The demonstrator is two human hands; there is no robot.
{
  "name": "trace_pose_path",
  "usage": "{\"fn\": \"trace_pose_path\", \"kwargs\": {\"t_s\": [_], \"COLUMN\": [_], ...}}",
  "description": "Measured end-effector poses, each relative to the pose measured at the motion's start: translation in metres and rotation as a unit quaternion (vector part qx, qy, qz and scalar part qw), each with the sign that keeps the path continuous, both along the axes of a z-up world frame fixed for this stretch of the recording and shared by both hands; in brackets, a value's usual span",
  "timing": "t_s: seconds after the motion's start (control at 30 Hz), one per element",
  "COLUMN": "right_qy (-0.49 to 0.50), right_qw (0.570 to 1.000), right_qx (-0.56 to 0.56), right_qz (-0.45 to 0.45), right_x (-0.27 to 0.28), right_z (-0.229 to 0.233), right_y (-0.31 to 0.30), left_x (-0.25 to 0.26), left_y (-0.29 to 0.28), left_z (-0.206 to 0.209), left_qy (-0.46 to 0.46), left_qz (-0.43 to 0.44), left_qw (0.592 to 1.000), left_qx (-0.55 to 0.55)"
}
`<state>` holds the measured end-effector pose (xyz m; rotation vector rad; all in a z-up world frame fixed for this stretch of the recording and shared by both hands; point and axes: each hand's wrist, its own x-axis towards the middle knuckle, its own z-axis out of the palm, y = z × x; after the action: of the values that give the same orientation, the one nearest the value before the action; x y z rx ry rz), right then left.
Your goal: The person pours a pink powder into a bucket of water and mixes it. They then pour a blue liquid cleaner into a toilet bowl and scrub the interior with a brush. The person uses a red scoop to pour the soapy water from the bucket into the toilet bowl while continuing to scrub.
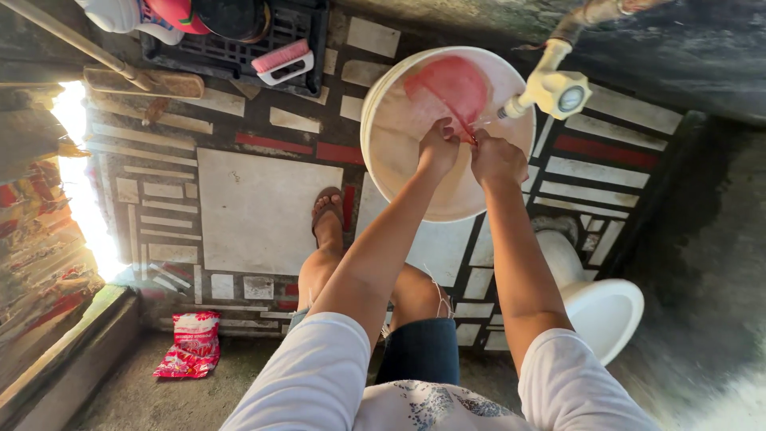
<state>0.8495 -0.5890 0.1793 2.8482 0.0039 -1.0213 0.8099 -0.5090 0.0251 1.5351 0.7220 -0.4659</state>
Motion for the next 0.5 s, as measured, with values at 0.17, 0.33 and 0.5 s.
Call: {"fn": "trace_pose_path", "kwargs": {"t_s": [0.17,0.33,0.5], "right_qy": [-0.091,-0.216,-0.074], "right_qw": [0.993,0.961,0.652], "right_qx": [-0.005,0.149,0.616], "right_qz": [0.078,0.091,-0.435], "right_x": [-0.019,-0.015,0.02], "right_z": [0.003,-0.048,-0.113], "right_y": [-0.01,-0.018,-0.008], "left_x": [0.005,0.008,0.009], "left_y": [-0.008,-0.003,-0.005], "left_z": [0.009,0.002,-0.024], "left_qy": [-0.017,-0.01,-0.048], "left_qz": [-0.029,0.019,0.12], "left_qw": [0.999,0.999,0.98], "left_qx": [0.036,-0.025,-0.153]}}
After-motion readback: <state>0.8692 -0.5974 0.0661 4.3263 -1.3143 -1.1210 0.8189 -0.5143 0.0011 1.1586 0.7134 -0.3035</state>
